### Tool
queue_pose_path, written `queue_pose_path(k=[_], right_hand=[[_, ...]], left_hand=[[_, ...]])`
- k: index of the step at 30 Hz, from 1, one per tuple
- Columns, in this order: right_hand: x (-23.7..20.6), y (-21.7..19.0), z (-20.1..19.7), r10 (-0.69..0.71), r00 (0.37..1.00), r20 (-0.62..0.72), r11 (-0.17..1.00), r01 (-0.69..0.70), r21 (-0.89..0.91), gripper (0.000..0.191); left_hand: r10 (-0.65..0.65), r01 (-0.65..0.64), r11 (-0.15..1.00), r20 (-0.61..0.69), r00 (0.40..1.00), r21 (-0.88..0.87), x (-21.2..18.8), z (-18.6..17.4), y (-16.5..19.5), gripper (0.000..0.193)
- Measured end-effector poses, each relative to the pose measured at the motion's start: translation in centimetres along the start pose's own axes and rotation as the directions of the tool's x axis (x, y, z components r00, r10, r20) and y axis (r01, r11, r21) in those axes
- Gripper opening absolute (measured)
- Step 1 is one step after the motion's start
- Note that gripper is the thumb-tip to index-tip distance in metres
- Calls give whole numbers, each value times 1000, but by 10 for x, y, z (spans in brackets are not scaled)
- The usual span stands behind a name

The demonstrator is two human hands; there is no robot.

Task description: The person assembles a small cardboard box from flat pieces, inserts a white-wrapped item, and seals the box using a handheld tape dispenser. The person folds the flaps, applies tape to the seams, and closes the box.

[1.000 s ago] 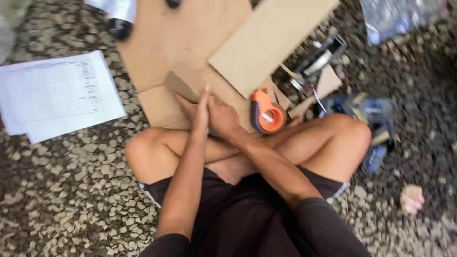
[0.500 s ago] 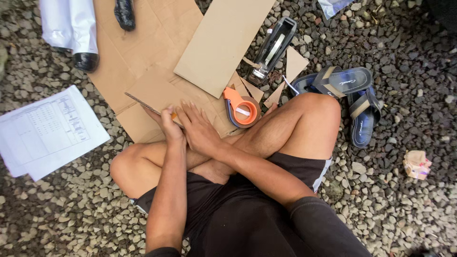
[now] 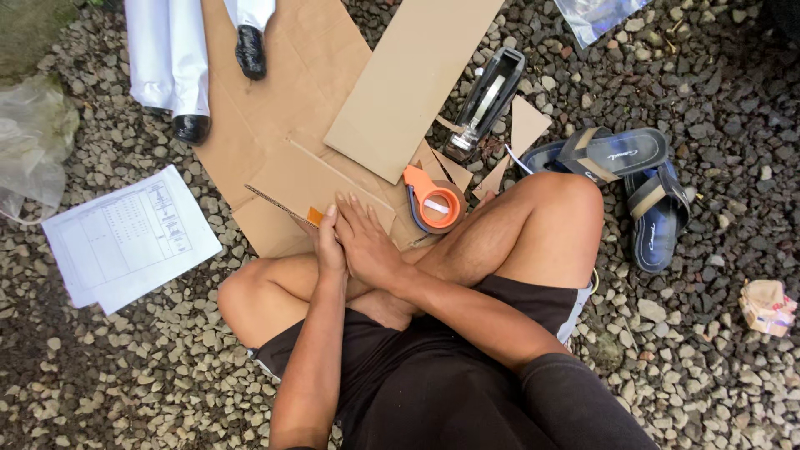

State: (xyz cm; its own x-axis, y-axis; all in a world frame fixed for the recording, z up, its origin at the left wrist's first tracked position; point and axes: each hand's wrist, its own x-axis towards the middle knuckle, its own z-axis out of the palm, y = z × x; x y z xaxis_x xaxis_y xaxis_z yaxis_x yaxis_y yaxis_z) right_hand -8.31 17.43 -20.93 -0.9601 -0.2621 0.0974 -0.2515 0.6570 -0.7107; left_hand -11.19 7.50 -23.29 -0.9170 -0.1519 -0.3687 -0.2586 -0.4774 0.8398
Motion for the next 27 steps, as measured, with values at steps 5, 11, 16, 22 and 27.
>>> queue_pose_path(k=[5,11,16,22,27], right_hand=[[-1,0,-6,-24,999,35,995,20,96,71],[13,19,-38,10,1000,-3,878,-8,478,61],[33,-7,-57,167,978,129,758,-211,617,69],[10,-62,-69,135,986,97,788,-166,593,52],[-1,-71,-71,99,995,17,770,-87,632,47]], left_hand=[[10,-10,1000,2,1000,-17,7,-3,5,52],[-229,247,954,124,966,-167,25,-59,25,53],[-96,139,985,337,937,-106,-7,-85,40,64],[-99,184,966,400,911,-180,-43,-87,46,83],[-83,174,971,449,890,-165,-54,-98,40,82]])
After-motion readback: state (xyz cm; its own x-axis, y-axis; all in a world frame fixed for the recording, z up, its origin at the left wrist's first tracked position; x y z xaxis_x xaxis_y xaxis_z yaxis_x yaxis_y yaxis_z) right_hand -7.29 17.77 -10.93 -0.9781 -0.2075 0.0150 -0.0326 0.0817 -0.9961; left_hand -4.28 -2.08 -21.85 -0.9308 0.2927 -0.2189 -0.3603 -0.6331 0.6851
